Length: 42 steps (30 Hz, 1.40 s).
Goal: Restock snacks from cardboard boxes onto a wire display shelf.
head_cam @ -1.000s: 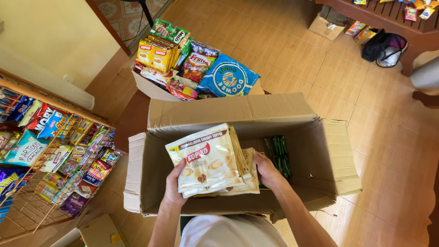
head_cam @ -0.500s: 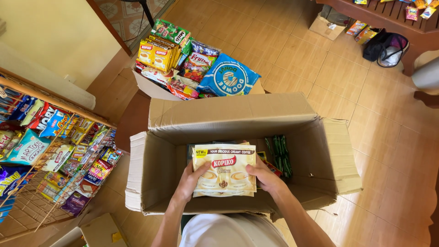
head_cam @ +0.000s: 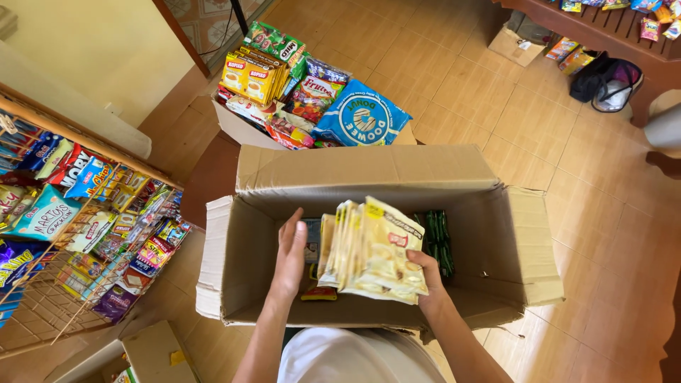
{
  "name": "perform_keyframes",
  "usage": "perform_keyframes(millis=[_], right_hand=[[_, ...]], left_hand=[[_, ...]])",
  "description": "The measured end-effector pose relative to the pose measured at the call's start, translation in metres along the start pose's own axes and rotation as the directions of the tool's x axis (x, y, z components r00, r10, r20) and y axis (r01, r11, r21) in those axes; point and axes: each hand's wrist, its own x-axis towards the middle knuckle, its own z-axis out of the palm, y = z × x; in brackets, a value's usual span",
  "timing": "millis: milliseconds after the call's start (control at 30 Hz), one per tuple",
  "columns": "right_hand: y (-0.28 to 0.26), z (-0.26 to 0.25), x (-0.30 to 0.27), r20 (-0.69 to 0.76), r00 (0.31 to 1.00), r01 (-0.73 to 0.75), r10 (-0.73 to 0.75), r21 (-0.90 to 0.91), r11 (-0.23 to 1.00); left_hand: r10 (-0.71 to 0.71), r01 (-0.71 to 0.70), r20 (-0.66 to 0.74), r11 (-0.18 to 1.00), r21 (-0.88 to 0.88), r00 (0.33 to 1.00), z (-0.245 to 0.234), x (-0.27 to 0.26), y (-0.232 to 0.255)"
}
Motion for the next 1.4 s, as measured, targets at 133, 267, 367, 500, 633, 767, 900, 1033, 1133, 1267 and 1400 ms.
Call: perform_keyframes(millis=[133,267,367,500,633,767,900,1033,1133,1267,1400], right_hand=[[0.003,-0.004,0.002,0.007,0.997,0.075,-0.078,0.172,0.982],[0.01,-0.027,0.02,0.07,0.99,0.104,-0.123,0.229,0.968],[0.02,-0.041,0.031,0.017,0.998,0.059,-0.063,0.16,0.985],[0.02,-0.032,0.027,0.043,0.991,0.119,-0.127,0.152,0.981],[0.003,-0.015,0.021,0.001,0.998,0.066,-0.066,0.077,0.995],[-0.009,0.014,0.016,-0.084,0.991,-0.114,0.1,-0.178,0.977],[-0.014,0.043,0.004,-0.081,0.996,-0.063,0.031,-0.426,0.902],[-0.016,0.065,-0.005,0.003,1.0,0.003,-0.002,-0.61,0.792],[-0.015,0.067,0.001,0.011,1.0,-0.002,0.012,-0.64,0.768],[-0.012,0.074,0.015,-0.037,0.999,-0.025,0.003,-0.626,0.779],[-0.003,0.097,0.023,0.043,0.997,-0.034,0.071,-0.569,0.821]], left_hand=[[-0.201,0.228,0.111,0.895,-0.383,0.973,0.014,0.005,-0.026],[-0.266,0.316,0.187,0.61,-0.727,0.946,0.049,-0.009,-0.02],[-0.235,0.327,0.234,0.546,-0.771,0.943,0.057,-0.015,-0.006],[-0.328,0.428,0.276,0.667,-0.61,0.903,0.041,-0.006,0.0],[-0.305,0.371,0.226,0.856,-0.361,0.925,0.023,0.0,-0.001],[-0.271,0.318,0.248,0.932,-0.174,0.93,0.024,0.001,-0.012],[-0.327,0.444,0.331,0.807,-0.39,0.885,0.022,-0.003,-0.024],[-0.267,0.382,0.297,0.804,-0.455,0.917,0.02,-0.013,-0.044],[-0.227,0.307,0.227,0.844,-0.439,0.947,0.016,-0.024,-0.032],[-0.16,0.187,0.097,0.864,-0.467,0.982,0.007,-0.043,-0.008],[-0.101,0.088,-0.005,0.886,-0.455,0.995,-0.018,-0.067,0.024]])
